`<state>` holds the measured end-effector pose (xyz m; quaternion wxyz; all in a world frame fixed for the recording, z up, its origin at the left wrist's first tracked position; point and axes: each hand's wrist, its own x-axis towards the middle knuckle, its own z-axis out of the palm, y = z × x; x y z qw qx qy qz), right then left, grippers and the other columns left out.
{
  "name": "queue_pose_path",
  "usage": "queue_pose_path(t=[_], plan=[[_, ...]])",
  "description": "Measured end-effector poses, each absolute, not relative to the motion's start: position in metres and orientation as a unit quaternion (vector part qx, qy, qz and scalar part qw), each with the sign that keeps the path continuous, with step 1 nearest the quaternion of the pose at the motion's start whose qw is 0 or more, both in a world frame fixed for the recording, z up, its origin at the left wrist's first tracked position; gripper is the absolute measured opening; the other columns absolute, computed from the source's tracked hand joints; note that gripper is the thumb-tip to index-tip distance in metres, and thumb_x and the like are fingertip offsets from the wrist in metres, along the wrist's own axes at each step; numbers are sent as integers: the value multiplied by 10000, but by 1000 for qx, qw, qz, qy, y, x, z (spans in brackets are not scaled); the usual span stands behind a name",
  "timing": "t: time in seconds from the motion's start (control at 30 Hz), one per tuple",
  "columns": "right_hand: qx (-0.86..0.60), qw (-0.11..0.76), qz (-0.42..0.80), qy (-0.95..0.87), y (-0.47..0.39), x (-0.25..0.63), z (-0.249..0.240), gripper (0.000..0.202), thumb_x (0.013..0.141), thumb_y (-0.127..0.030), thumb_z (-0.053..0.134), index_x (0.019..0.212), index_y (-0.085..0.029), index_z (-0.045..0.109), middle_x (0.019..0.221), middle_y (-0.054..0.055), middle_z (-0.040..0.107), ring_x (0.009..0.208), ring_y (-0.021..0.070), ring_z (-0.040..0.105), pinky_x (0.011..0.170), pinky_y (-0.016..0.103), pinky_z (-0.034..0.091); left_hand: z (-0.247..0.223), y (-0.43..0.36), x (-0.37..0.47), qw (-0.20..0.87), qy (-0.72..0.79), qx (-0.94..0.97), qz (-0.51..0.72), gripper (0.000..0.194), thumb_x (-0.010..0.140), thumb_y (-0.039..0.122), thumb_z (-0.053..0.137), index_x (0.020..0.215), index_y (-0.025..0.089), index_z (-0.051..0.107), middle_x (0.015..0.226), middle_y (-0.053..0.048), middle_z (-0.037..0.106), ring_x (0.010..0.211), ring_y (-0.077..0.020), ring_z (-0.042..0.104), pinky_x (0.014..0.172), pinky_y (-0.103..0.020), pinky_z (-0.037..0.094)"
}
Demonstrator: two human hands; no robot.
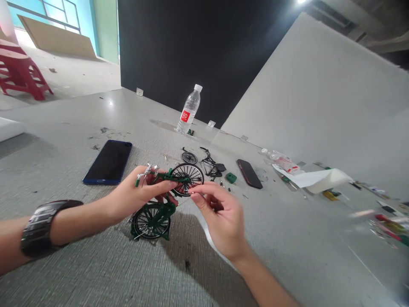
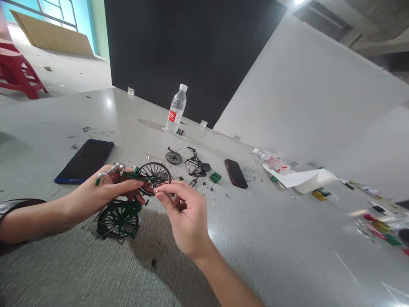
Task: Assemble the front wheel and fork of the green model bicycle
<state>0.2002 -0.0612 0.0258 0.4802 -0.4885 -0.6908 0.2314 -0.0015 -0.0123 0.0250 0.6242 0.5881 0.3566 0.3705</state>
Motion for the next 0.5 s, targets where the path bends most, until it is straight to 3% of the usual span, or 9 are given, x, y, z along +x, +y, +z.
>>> queue_pose_path(t=[0.37, 0.5], plan=[[-483, 503, 189, -691, -62, 201, 25, 82, 910, -257, 685, 909, -296, 757, 957, 6, 712, 751, 129, 618, 557, 262, 437, 24, -13, -1, 633, 343, 598, 351, 273, 838, 435, 688, 869, 165, 717, 740, -50, 754, 707, -191, 678, 675, -297, 506], [-482, 494, 199, -696, -63, 201, 26, 85, 910, -243, 684, 917, -295, 751, 978, -3, 699, 671, 100, 568, 537, 256, 424, 25, -14, 0, 631, 345, 591, 364, 257, 837, 420, 688, 848, 165, 719, 729, -50, 750, 706, -194, 687, 651, -290, 505]])
